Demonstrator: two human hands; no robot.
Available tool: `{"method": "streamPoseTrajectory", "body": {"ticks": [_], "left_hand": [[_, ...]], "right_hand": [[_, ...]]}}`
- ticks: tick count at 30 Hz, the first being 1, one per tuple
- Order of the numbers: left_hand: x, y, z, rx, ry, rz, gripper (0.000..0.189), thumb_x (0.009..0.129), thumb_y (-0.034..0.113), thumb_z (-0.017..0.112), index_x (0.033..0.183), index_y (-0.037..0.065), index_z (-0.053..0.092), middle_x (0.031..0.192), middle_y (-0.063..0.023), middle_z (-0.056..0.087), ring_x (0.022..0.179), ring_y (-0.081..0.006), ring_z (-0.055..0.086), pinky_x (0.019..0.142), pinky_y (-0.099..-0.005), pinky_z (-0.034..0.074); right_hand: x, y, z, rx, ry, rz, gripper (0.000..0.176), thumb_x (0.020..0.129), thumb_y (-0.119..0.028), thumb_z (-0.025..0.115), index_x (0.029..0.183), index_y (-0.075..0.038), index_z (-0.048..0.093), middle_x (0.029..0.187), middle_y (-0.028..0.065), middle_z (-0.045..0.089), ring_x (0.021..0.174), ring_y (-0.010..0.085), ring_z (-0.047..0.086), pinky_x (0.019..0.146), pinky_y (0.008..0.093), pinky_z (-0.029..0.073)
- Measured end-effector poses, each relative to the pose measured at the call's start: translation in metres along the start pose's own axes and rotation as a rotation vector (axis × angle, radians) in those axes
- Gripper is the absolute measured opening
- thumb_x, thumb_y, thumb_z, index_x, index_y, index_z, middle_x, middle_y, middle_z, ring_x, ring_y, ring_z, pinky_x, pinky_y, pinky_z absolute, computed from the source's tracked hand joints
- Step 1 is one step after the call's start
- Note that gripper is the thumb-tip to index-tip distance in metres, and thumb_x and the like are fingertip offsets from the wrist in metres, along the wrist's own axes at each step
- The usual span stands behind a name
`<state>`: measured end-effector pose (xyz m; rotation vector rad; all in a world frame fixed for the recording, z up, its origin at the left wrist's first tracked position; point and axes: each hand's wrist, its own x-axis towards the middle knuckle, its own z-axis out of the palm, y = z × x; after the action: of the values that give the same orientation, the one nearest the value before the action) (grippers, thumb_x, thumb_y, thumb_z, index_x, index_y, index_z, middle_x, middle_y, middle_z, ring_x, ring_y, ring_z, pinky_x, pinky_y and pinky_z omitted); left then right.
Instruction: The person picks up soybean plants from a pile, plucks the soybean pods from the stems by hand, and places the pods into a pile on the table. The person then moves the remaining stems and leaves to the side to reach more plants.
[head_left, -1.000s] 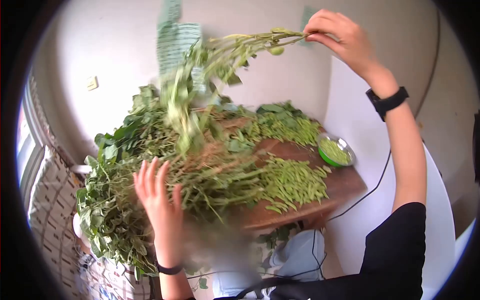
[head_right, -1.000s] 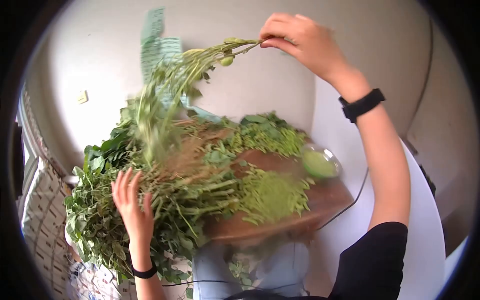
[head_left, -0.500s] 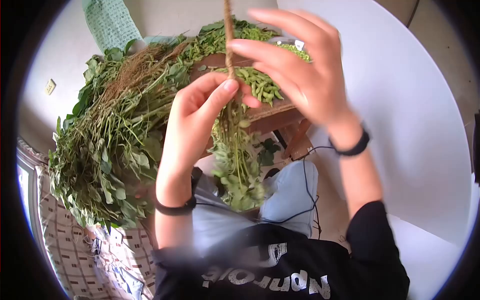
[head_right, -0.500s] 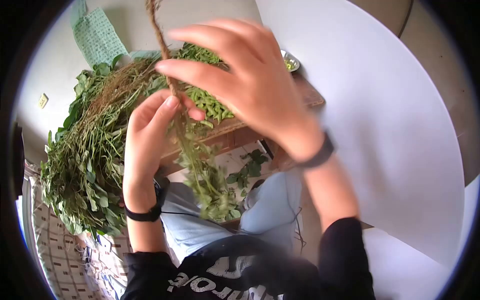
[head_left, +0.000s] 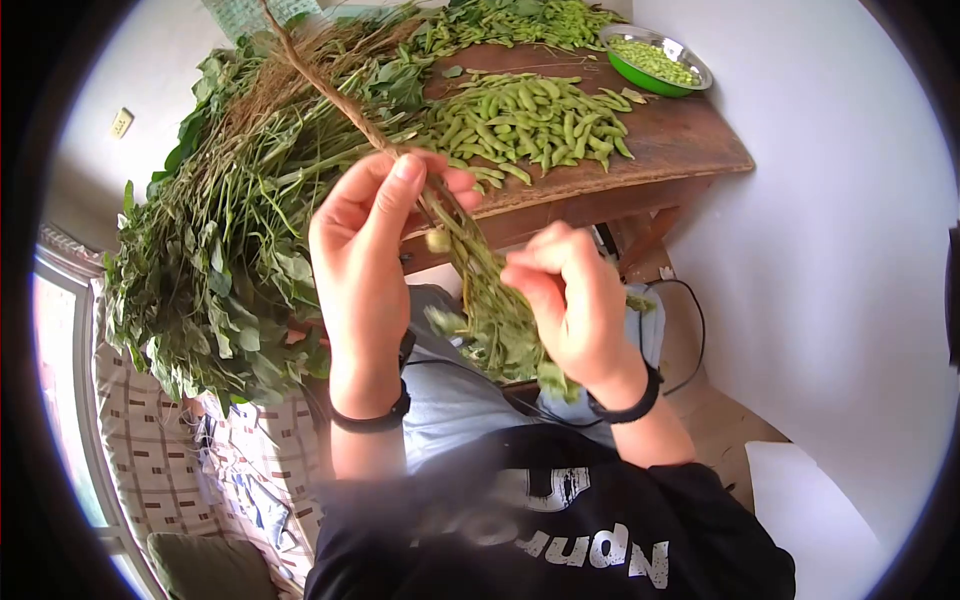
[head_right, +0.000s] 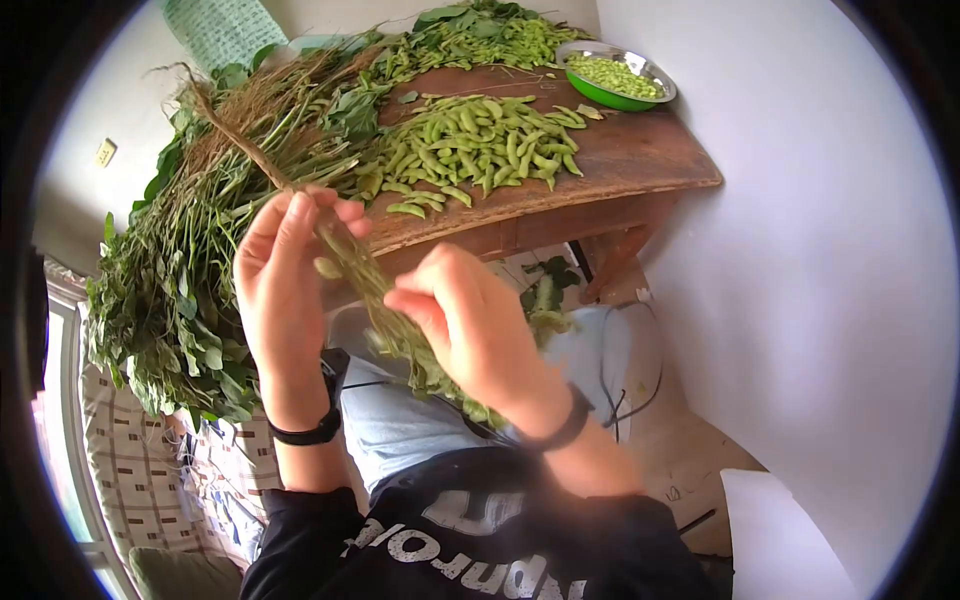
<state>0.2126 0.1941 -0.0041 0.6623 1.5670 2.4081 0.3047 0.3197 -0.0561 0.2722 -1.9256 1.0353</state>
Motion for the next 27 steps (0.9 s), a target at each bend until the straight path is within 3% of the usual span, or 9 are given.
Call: {"method": "streamPoseTrajectory", "body": {"ticks": [6,8,12,16,19,22,24,25,27], "left_hand": [[0.001,-0.039,-0.021,0.034,0.162,0.078,0.022,0.098,0.018,0.056,0.096,-0.002,0.064,0.081,-0.0101,0.069,0.071,-0.0128,0.066,0.061,-0.0215,0.048],[0.022,-0.047,-0.056,-0.062,0.405,0.155,0.022,0.099,0.018,0.053,0.096,-0.001,0.064,0.083,-0.0108,0.069,0.071,-0.0133,0.067,0.060,-0.0204,0.050],[0.017,-0.035,-0.050,-0.095,0.196,0.063,0.023,0.101,0.019,0.050,0.100,-0.001,0.061,0.094,-0.0189,0.071,0.083,-0.0194,0.071,0.059,-0.0175,0.051],[0.012,-0.025,-0.043,-0.110,0.081,0.142,0.021,0.101,0.018,0.047,0.104,-0.001,0.056,0.104,-0.0246,0.068,0.094,-0.0250,0.070,0.067,-0.0198,0.053],[0.007,-0.016,-0.043,-0.221,0.038,0.167,0.021,0.102,0.016,0.045,0.106,-0.003,0.054,0.112,-0.0306,0.063,0.102,-0.0340,0.067,0.084,-0.0318,0.054],[0.006,-0.014,-0.044,-0.267,0.007,0.172,0.017,0.101,0.014,0.046,0.106,-0.001,0.052,0.115,-0.0319,0.061,0.107,-0.0373,0.064,0.094,-0.0405,0.051],[0.005,-0.012,-0.037,-0.291,0.047,0.255,0.014,0.101,0.015,0.046,0.104,0.001,0.050,0.115,-0.0308,0.061,0.111,-0.0371,0.062,0.095,-0.0404,0.051],[0.005,-0.014,-0.042,-0.335,-0.062,0.307,0.022,0.102,0.015,0.045,0.109,-0.003,0.055,0.121,-0.0282,0.059,0.111,-0.0343,0.061,0.104,-0.0507,0.043],[0.005,-0.013,-0.040,-0.285,-0.015,0.312,0.013,0.100,0.012,0.047,0.105,0.001,0.052,0.118,-0.0260,0.061,0.103,-0.0306,0.064,0.094,-0.0432,0.048]], "right_hand": [[-0.036,-0.002,-0.001,-0.063,0.029,-0.021,0.035,0.072,-0.003,0.079,0.101,0.002,0.060,0.077,0.0123,0.057,0.067,0.0299,0.056,0.058,0.0375,0.046],[-0.039,-0.021,-0.024,-0.035,0.164,-0.123,0.011,0.086,-0.003,0.062,0.090,0.003,0.054,0.078,0.0126,0.058,0.064,0.0226,0.053,0.057,0.0360,0.044],[-0.018,-0.029,-0.028,-0.083,0.484,-0.312,0.036,0.100,-0.040,0.046,0.091,-0.005,0.045,0.068,0.0035,0.045,0.054,0.0113,0.036,0.046,0.0243,0.029],[-0.004,-0.026,-0.021,0.165,0.351,-0.261,0.026,0.092,-0.022,0.064,0.102,-0.003,0.049,0.078,0.0084,0.055,0.062,0.0164,0.047,0.051,0.0275,0.039],[0.015,-0.027,-0.026,0.030,0.551,-0.576,0.038,0.100,-0.043,0.044,0.082,-0.010,0.037,0.072,-0.0014,0.039,0.059,0.0090,0.034,0.050,0.0229,0.030],[0.053,0.023,-0.052,-1.176,1.260,-0.604,0.021,0.100,-0.026,0.048,0.088,-0.012,0.060,0.083,-0.0004,0.058,0.068,0.0129,0.052,0.059,0.0247,0.042],[0.113,0.065,-0.054,-0.669,0.309,-0.324,0.019,0.096,-0.017,0.055,0.101,0.000,0.064,0.087,0.0080,0.067,0.074,0.0209,0.061,0.072,0.0316,0.049],[0.115,0.067,-0.040,-0.771,0.259,-0.017,0.019,0.095,-0.013,0.057,0.106,0.001,0.062,0.093,0.0118,0.067,0.075,0.0211,0.061,0.072,0.0318,0.048],[0.090,0.038,-0.018,-0.514,0.318,-0.023,0.015,0.093,-0.005,0.057,0.106,-0.001,0.061,0.093,0.0116,0.065,0.076,0.0211,0.061,0.073,0.0301,0.049]]}}
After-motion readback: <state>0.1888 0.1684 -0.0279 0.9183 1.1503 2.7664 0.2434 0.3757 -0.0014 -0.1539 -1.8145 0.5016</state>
